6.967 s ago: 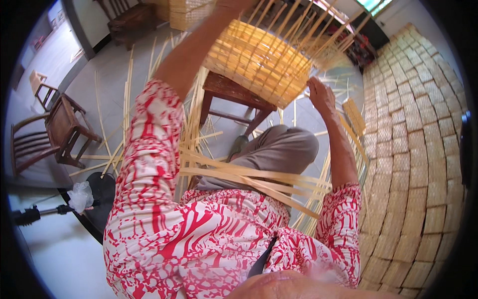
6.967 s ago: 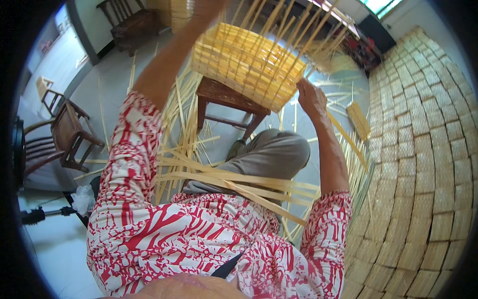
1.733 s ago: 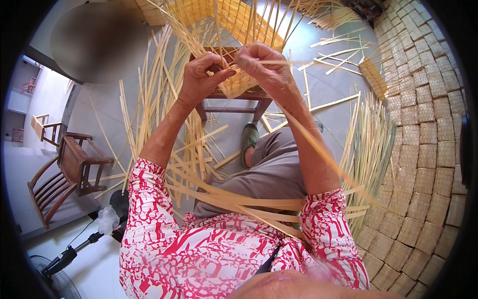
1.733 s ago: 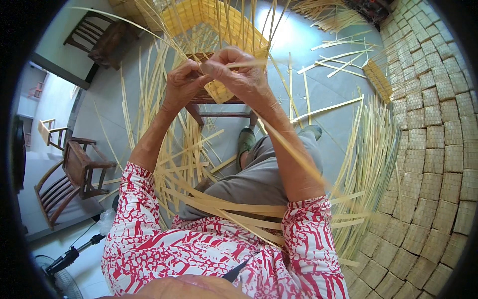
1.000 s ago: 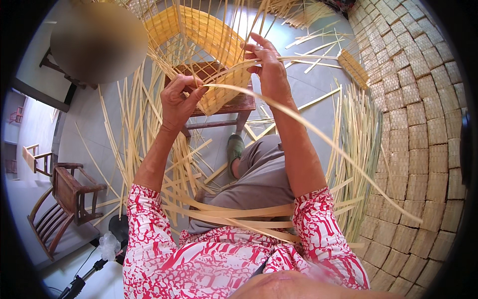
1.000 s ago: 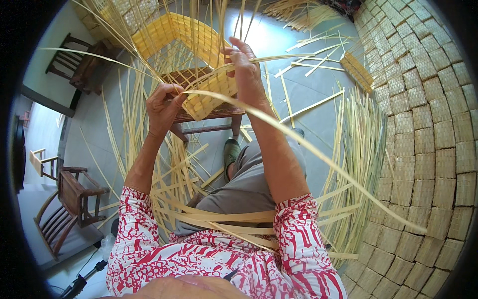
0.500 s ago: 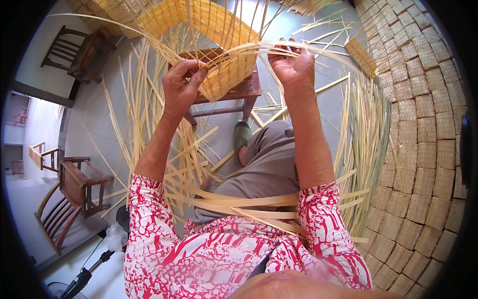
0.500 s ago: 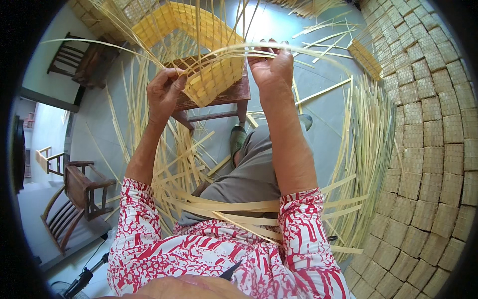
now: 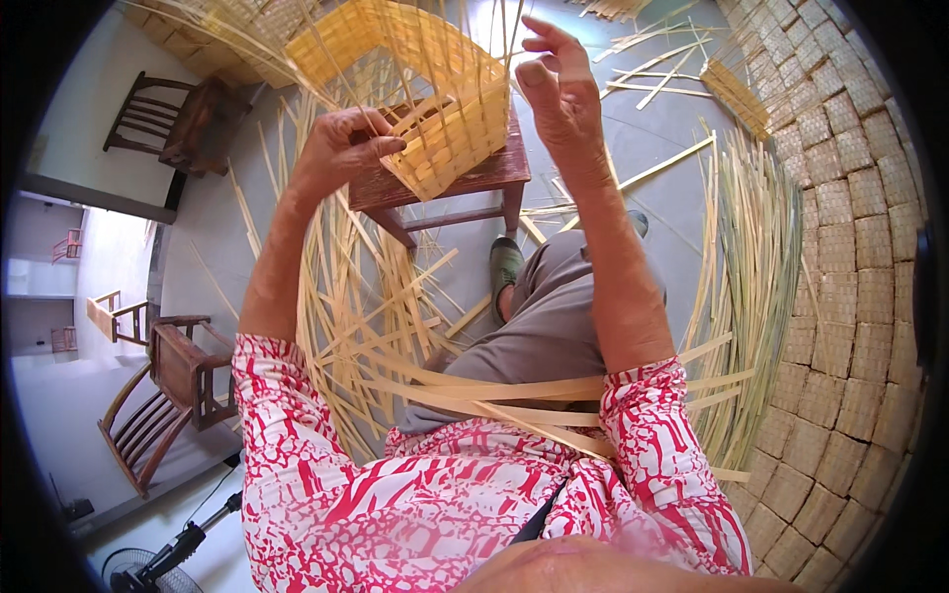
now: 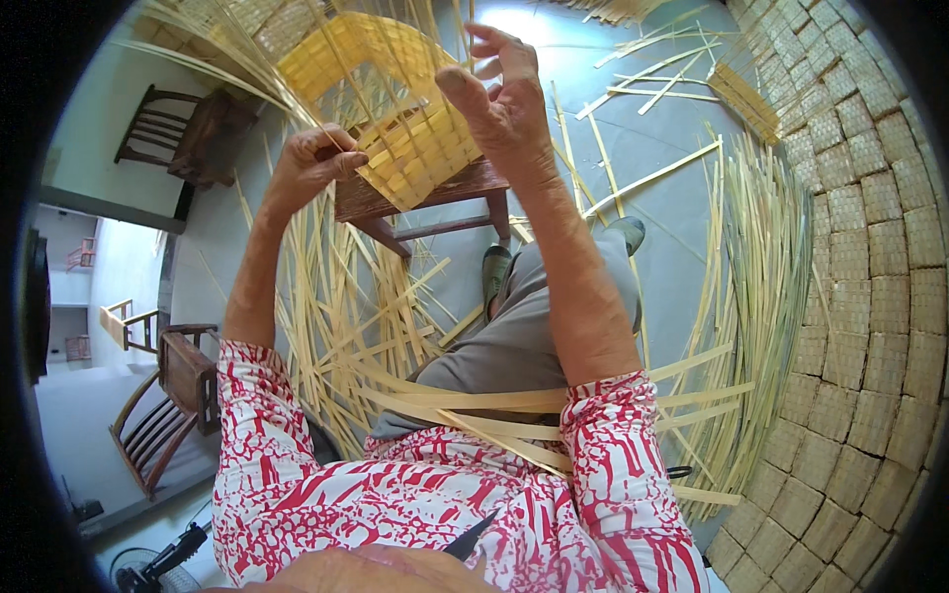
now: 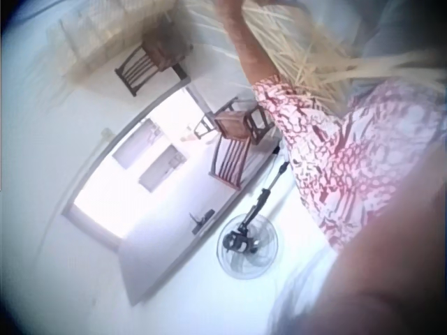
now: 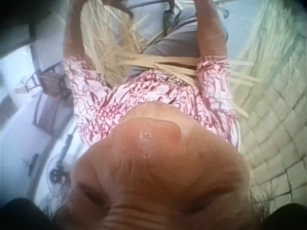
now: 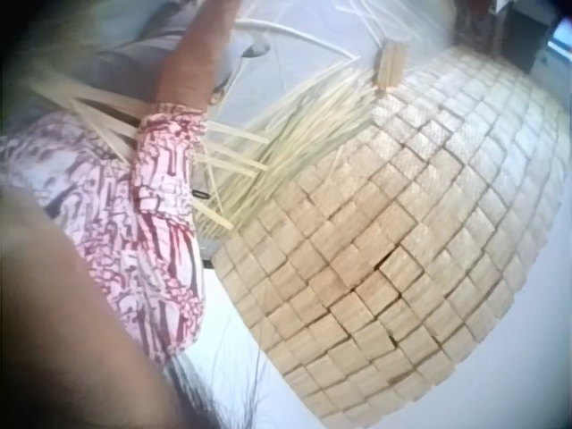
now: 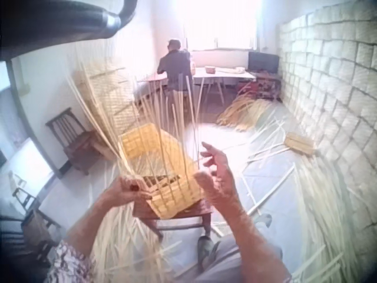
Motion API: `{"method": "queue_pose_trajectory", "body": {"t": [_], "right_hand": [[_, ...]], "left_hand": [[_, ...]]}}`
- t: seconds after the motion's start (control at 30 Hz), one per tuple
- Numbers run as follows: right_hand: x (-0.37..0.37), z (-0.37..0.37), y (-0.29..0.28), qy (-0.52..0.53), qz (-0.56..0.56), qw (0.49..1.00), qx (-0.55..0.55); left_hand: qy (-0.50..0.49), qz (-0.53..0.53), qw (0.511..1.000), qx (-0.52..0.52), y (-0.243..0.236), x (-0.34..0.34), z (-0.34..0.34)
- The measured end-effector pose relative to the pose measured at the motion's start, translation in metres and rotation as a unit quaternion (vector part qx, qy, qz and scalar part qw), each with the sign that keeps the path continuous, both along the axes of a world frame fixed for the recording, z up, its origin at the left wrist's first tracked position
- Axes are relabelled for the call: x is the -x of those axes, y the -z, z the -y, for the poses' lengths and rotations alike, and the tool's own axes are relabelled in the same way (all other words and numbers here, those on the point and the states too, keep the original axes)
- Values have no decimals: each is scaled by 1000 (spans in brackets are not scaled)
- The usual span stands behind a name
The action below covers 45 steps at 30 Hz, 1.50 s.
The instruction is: The person weaves a basket by hand, interlacing thin strips of bamboo or rattan through a pre-formed frame. The person sits on a chair and works on the basket placed on a small wooden stool, continuously threading and tightening the strips.
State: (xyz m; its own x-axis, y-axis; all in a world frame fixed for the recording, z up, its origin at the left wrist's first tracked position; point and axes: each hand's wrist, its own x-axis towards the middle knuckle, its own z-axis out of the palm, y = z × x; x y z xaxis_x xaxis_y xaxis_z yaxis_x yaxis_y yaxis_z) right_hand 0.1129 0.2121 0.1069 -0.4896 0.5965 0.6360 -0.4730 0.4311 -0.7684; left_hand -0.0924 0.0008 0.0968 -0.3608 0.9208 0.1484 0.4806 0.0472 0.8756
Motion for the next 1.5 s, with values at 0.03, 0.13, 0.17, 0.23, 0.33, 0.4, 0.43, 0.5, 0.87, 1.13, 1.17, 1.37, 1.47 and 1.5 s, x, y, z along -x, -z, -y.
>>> {"method": "queue_pose_trajectory", "body": {"t": [0.03, 0.13, 0.17, 0.23, 0.33, 0.4, 0.43, 0.5, 0.87, 1.13, 1.17, 1.37, 1.47, 1.5], "right_hand": [[2, -2, 5, -9, 3, 1000, -17], [9, -28, 16, 206, 95, 927, -299], [7, -25, 19, 211, 112, 910, -339], [10, -24, 30, 219, 127, 891, -377], [12, -27, 46, 145, 210, 886, -387], [11, -21, 48, 143, 243, 878, -387], [10, -18, 50, 143, 258, 873, -388], [12, -17, 54, 96, 299, 875, -368], [0, 2, 32, -19, 341, 898, -278], [-7, 15, 24, -43, 333, 899, -280], [-6, 14, 23, -47, 332, 907, -257], [-2, 16, 33, -41, 344, 919, -186], [0, 21, 30, -61, 356, 918, -161], [1, 23, 28, -66, 366, 915, -158]], "left_hand": [[23, -27, 999, 25, -4, 11, 4], [85, -20, 995, 42, -26, 28, 17], [85, -36, 995, 48, -25, 30, 30], [97, -54, 992, 54, -21, 47, 44], [101, -57, 990, 82, -14, 63, 54], [93, -65, 992, 51, -10, 60, 56], [81, -62, 994, 39, -2, 60, 59], [48, -68, 996, 11, 4, 59, 65], [-306, 134, 875, -350, 73, -24, 17], [-359, 33, 877, -317, 112, 29, -5], [-381, -87, 868, -307, 118, 32, -5], [-430, -72, 801, -410, 66, -19, 0], [-410, -167, 832, -336, 74, -52, 14], [-370, -161, 865, -298, 76, -73, 12]]}}
